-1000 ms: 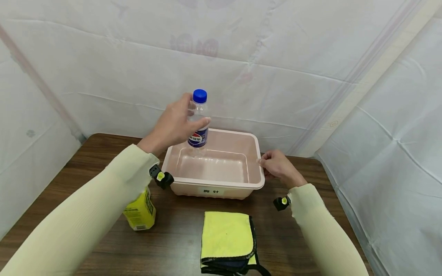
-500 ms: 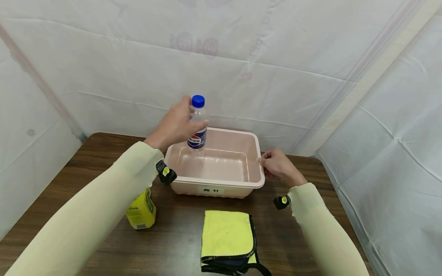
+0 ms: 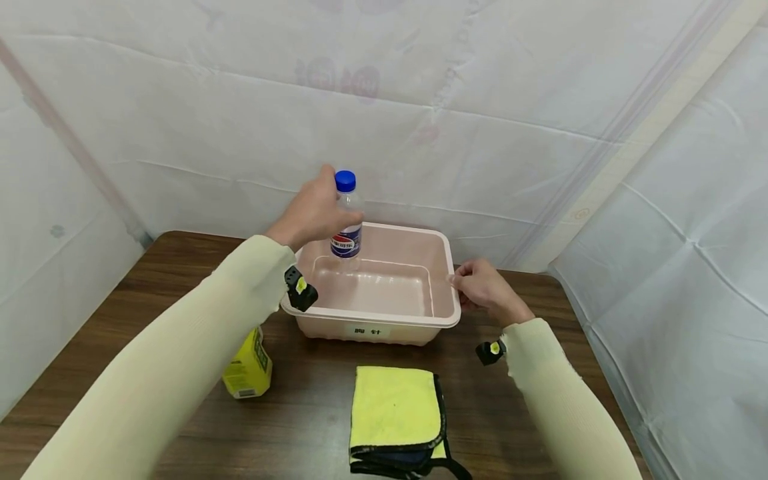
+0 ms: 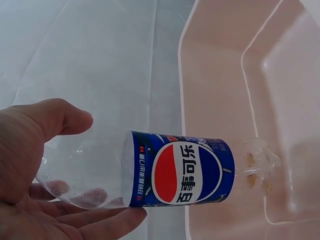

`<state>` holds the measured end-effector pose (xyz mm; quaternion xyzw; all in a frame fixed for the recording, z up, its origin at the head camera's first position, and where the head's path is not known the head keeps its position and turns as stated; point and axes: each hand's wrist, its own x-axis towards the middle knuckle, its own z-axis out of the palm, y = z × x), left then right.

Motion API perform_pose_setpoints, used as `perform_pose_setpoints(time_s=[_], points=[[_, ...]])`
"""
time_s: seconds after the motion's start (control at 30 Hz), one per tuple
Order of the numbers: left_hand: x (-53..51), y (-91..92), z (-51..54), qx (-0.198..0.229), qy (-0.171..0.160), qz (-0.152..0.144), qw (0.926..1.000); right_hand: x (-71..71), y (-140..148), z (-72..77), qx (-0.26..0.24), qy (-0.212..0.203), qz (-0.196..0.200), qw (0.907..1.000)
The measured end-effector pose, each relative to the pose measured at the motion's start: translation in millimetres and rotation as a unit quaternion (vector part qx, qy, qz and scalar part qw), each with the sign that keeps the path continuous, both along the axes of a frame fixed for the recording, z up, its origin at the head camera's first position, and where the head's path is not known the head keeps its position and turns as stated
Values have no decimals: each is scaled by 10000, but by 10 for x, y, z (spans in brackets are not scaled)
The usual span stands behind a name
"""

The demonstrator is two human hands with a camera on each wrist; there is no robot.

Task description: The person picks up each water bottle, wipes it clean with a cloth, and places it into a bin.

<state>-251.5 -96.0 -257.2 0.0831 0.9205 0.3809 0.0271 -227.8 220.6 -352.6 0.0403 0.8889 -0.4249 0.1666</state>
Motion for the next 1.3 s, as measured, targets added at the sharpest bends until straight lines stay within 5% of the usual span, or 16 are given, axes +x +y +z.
perform_pose_setpoints(time_s=[0.9, 1.3], points=[[-151, -108, -26, -490, -1155, 304, 9916, 7, -88, -23, -153, 3, -30, 9999], [-188, -141, -67, -739, -1305, 351, 9881, 16, -72, -27, -116, 18, -38, 9999]])
